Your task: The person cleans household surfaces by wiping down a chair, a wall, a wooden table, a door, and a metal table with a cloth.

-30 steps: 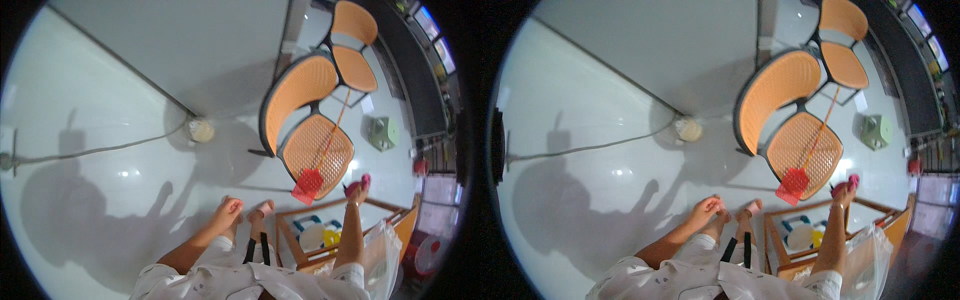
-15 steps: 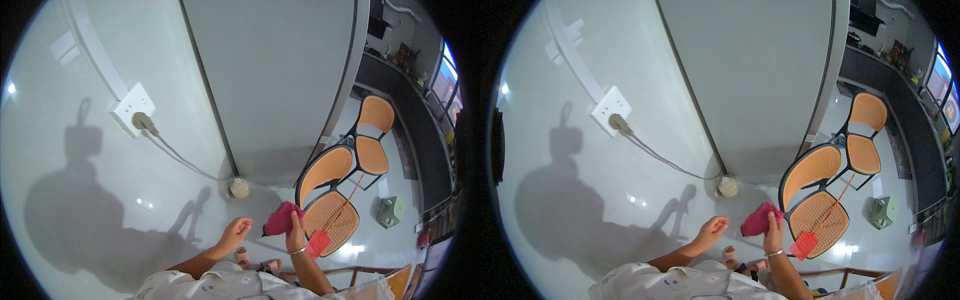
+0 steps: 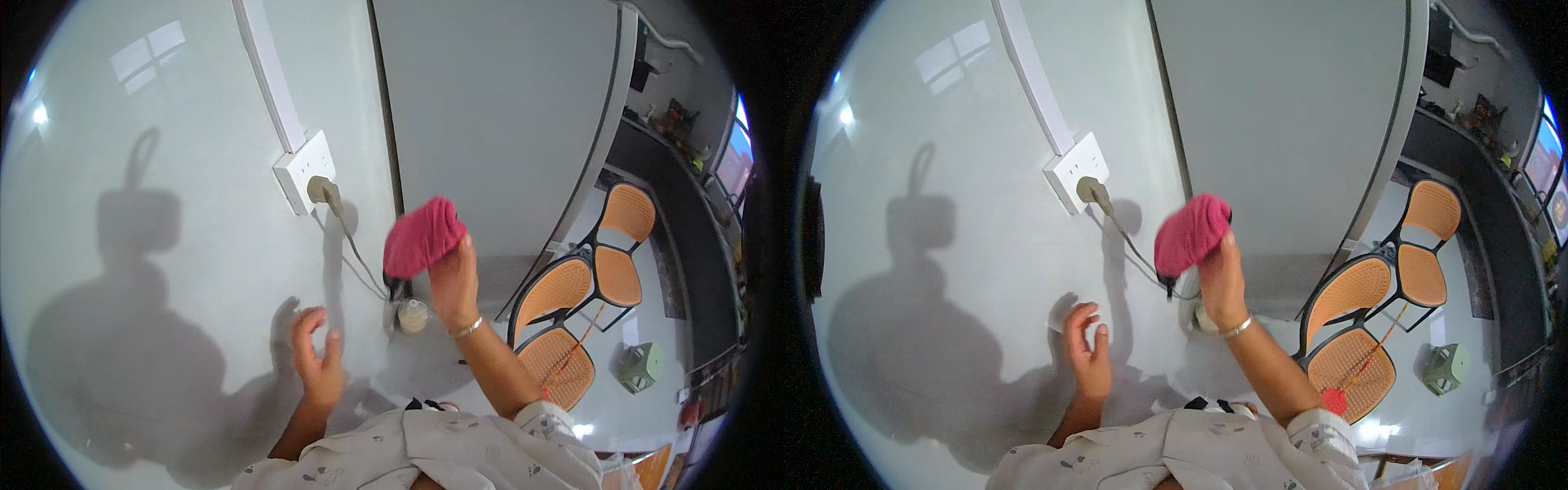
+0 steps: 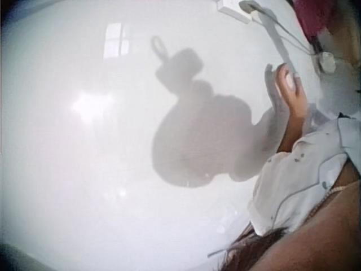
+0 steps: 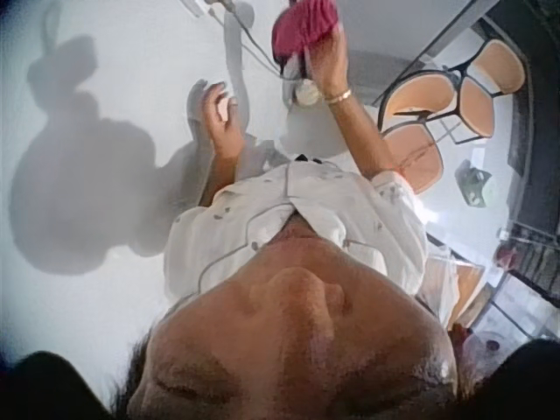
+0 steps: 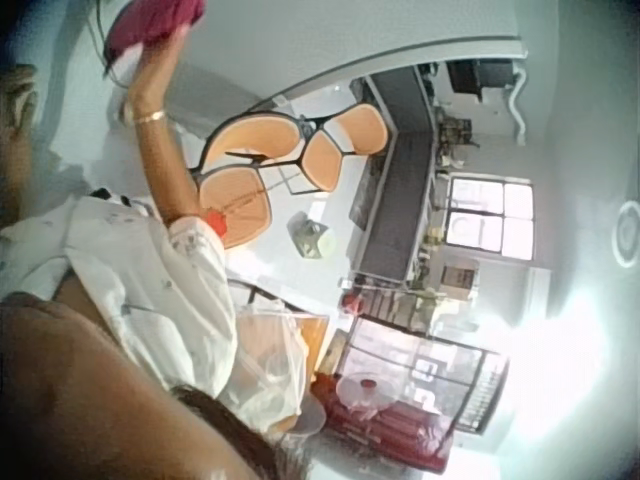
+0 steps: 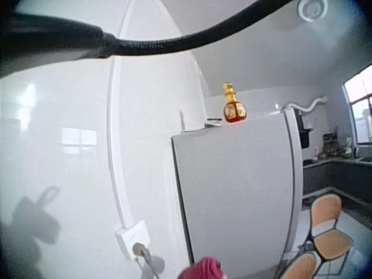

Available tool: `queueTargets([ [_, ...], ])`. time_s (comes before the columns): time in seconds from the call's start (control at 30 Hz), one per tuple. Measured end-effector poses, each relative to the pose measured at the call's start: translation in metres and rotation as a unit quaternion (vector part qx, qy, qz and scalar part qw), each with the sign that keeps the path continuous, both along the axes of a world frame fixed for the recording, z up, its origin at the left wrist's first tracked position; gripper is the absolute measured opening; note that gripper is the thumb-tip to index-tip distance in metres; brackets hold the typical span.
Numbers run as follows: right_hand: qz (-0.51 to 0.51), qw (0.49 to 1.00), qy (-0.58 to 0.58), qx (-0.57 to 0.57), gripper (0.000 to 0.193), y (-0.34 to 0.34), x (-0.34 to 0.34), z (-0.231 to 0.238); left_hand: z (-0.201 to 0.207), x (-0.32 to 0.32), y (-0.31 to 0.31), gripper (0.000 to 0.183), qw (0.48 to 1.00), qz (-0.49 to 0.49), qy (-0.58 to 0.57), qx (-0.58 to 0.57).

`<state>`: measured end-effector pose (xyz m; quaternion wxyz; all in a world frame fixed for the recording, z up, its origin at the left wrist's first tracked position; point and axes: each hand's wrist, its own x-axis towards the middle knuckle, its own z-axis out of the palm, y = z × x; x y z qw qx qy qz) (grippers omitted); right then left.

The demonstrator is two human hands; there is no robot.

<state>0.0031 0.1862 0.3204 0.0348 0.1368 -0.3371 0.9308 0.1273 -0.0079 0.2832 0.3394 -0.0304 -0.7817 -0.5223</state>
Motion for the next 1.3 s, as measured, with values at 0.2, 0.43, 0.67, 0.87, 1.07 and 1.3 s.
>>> queueTargets([
  [0.2, -0.009, 0.993, 0.095, 0.07, 0.052, -0.038, -0.085, 0.047, 0.036, 0.004, -0.028, 0.028, 0.954, 0.136, 0.136, -0.231],
  [0.43, -0.135, 0.859, 0.36, 0.339, 0.027, -0.086, -0.165, 0.032, 0.059, -0.008, -0.038, 0.019, 0.848, 0.296, 0.206, -0.389],
  [0.67, -0.249, 0.787, 0.463, 0.322, 0.039, -0.125, -0.245, 0.104, 0.053, -0.035, -0.053, 0.02, 0.749, 0.42, 0.182, -0.479],
  [0.87, -0.332, 0.64, 0.664, 0.199, 0.036, -0.135, -0.25, 0.29, 0.049, -0.039, -0.053, 0.017, 0.691, 0.47, 0.173, -0.521],
  [1.07, -0.404, 0.711, 0.543, 0.189, 0.045, -0.12, -0.324, 0.331, 0.049, -0.039, -0.048, 0.016, 0.696, 0.464, 0.168, -0.521],
  [1.3, -0.325, 0.805, 0.407, 0.284, 0.049, -0.128, -0.316, 0.149, 0.061, -0.04, -0.044, 0.012, 0.661, 0.503, 0.113, -0.545],
])
